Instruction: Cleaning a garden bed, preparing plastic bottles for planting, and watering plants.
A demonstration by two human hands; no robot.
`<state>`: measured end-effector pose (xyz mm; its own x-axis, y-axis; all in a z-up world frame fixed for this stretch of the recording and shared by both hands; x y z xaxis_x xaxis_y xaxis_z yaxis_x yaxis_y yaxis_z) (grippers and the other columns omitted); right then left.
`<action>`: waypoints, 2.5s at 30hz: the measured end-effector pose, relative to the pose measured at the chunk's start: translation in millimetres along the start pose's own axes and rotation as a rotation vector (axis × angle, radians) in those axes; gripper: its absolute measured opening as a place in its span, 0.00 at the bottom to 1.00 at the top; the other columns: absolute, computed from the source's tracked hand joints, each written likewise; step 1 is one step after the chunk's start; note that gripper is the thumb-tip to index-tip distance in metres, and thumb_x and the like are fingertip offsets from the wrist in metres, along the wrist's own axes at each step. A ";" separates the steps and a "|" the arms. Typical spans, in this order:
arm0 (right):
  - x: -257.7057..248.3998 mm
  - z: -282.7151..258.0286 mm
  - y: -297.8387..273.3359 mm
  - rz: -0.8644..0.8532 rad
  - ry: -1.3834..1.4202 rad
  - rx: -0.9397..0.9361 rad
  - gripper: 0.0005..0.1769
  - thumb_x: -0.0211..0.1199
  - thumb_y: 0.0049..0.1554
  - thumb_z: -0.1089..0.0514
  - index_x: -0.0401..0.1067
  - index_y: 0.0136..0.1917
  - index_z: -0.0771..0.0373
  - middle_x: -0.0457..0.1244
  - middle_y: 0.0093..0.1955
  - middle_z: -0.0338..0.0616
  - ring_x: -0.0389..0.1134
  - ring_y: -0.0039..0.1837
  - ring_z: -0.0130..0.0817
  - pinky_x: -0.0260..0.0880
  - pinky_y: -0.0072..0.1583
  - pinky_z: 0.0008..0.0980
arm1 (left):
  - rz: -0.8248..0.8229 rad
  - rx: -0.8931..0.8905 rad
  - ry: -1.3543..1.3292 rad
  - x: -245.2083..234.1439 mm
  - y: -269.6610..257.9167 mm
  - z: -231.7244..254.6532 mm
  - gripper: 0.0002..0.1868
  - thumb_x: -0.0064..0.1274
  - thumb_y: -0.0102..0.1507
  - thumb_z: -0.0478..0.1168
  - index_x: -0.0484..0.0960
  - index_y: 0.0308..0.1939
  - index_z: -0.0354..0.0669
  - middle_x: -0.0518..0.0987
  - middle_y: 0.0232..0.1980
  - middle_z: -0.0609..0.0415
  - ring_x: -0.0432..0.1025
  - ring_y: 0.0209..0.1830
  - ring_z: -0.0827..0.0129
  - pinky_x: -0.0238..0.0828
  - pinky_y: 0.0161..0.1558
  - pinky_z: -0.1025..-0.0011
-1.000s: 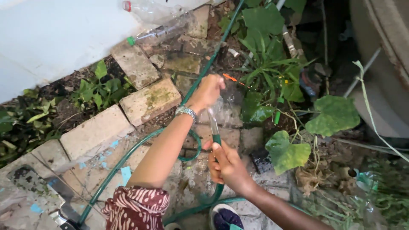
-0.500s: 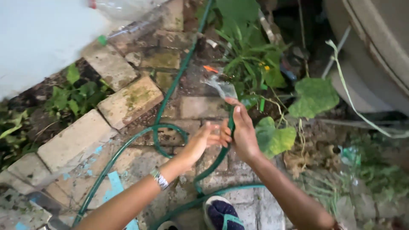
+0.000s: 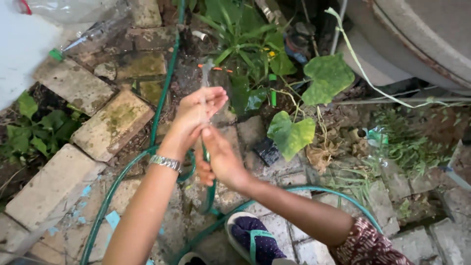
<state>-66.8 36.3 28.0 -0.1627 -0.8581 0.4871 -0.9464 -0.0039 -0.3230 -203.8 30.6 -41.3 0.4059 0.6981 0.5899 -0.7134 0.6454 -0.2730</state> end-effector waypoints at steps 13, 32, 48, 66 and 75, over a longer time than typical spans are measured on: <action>25.4 15.0 -28.2 -0.199 -0.123 0.206 0.16 0.39 0.71 0.41 0.53 0.68 0.45 0.47 0.27 0.35 0.46 0.24 0.25 0.48 0.26 0.28 | 0.340 0.174 0.386 -36.2 -4.6 14.7 0.30 0.45 0.76 0.54 0.67 0.27 0.32 0.64 0.18 0.59 0.59 0.12 0.75 0.49 0.15 0.71; -42.4 21.0 113.4 0.059 -0.162 0.208 0.21 0.37 0.69 0.37 0.61 0.60 0.52 0.51 0.30 0.39 0.49 0.28 0.30 0.54 0.33 0.34 | 0.513 -0.059 0.236 -182.5 -162.7 -99.8 0.14 0.42 0.68 0.38 0.83 0.46 0.36 0.84 0.35 0.51 0.78 0.28 0.69 0.75 0.31 0.71; 60.6 122.3 178.3 -0.180 -0.134 0.300 0.18 0.44 0.67 0.35 0.63 0.50 0.48 0.53 0.29 0.38 0.50 0.29 0.28 0.51 0.32 0.30 | 0.883 0.527 -0.167 -272.5 -308.3 -133.6 0.14 0.42 0.71 0.44 0.81 0.48 0.41 0.82 0.39 0.54 0.75 0.38 0.71 0.73 0.44 0.71; 131.1 108.1 59.1 -0.398 -0.691 0.405 0.22 0.45 0.65 0.35 0.57 0.53 0.55 0.48 0.27 0.34 0.45 0.25 0.22 0.43 0.26 0.25 | 1.892 -0.095 0.991 -381.1 -521.8 -141.5 0.19 0.62 0.65 0.50 0.80 0.43 0.36 0.79 0.46 0.38 0.71 0.47 0.45 0.68 0.50 0.47; 174.9 151.7 -15.6 -0.762 -1.217 -0.027 0.34 0.38 0.70 0.34 0.55 0.75 0.62 0.62 0.38 0.45 0.66 0.41 0.40 0.66 0.43 0.42 | 1.433 0.353 0.318 -303.5 -446.3 -29.4 0.14 0.54 0.67 0.37 0.66 0.40 0.30 0.76 0.25 0.45 0.72 0.15 0.65 0.67 0.16 0.67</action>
<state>-38.2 -191.7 -4.9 0.6995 -0.5489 -0.4577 -0.6997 -0.6563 -0.2823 8.2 -460.2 -120.8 -0.6624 0.7201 -0.2064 -0.6793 -0.6936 -0.2398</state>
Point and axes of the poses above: each hand's wrist, its own y-axis towards the middle knuckle, its own x-axis out of the palm, z = x × y, the point moved 7 cm from there along y, towards the middle knuckle
